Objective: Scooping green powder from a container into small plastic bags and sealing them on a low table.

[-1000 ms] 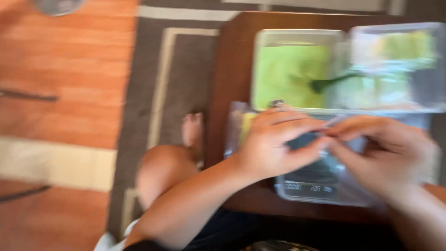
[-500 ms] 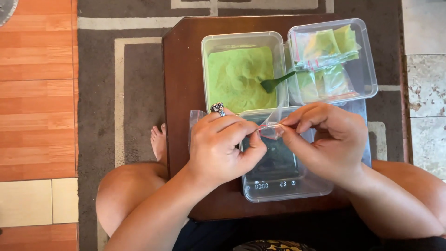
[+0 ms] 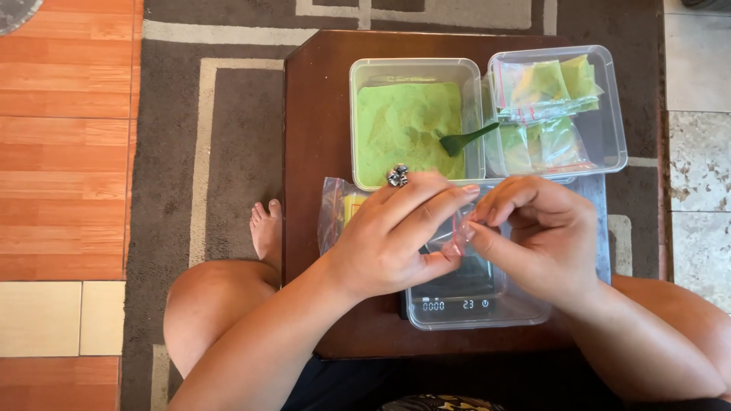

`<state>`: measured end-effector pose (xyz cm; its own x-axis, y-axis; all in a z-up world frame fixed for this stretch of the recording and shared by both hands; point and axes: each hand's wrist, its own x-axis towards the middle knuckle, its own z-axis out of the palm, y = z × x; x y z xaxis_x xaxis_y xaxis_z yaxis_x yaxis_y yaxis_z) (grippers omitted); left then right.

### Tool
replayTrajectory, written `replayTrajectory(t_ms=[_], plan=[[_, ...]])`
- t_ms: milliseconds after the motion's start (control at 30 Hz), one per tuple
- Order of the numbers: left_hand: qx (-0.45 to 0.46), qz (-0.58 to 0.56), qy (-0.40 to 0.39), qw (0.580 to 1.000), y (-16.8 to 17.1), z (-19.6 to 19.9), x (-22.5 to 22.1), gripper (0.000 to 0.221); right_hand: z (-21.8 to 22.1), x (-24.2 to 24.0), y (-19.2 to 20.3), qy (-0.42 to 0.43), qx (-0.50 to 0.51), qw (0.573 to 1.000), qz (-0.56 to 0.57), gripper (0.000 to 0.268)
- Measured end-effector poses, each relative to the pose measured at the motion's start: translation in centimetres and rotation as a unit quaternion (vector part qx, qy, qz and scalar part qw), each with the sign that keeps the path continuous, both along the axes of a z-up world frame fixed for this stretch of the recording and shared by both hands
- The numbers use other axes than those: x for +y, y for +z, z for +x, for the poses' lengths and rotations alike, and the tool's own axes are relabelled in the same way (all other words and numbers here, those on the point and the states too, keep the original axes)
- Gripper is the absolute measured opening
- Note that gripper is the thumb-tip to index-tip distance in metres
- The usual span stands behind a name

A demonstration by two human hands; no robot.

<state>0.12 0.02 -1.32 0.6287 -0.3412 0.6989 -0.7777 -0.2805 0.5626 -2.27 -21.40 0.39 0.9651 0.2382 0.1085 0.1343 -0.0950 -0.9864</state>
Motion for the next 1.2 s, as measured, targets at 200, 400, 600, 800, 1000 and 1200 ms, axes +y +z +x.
replayTrajectory(t_ms=[200, 400, 600, 800, 1000, 1200], plan=[[0.004, 0.040, 0.028, 0.999, -0.1, 0.2, 0.1, 0.058, 0.5, 0.9, 0.4, -0.013, -0.125, 0.988, -0.086, 0.026], [-0.022, 0.100, 0.060, 0.993, -1.6, 1.6, 1.2, 0.058, 1.2, 0.6, 0.8, -0.004, -0.160, 0.979, -0.126, 0.022], [-0.009, 0.128, 0.123, 0.984, -1.4, 4.4, 4.1, 0.052, 4.2, -0.8, 2.3, -0.082, -0.188, 0.914, -0.349, 0.032], [0.031, 0.115, 0.138, 0.983, -1.0, 5.7, 4.8, 0.059, 7.1, -2.0, 1.1, -0.053, -0.172, 0.872, -0.455, 0.028], [0.039, 0.116, 0.172, 0.977, -1.5, 6.9, 5.7, 0.058, 8.6, 0.2, 0.9, -0.019, -0.125, 0.903, -0.412, 0.021], [0.021, 0.094, 0.184, 0.978, -1.2, 7.2, 6.6, 0.058, 9.3, 1.2, 1.1, -0.012, -0.187, 0.891, -0.415, 0.013]])
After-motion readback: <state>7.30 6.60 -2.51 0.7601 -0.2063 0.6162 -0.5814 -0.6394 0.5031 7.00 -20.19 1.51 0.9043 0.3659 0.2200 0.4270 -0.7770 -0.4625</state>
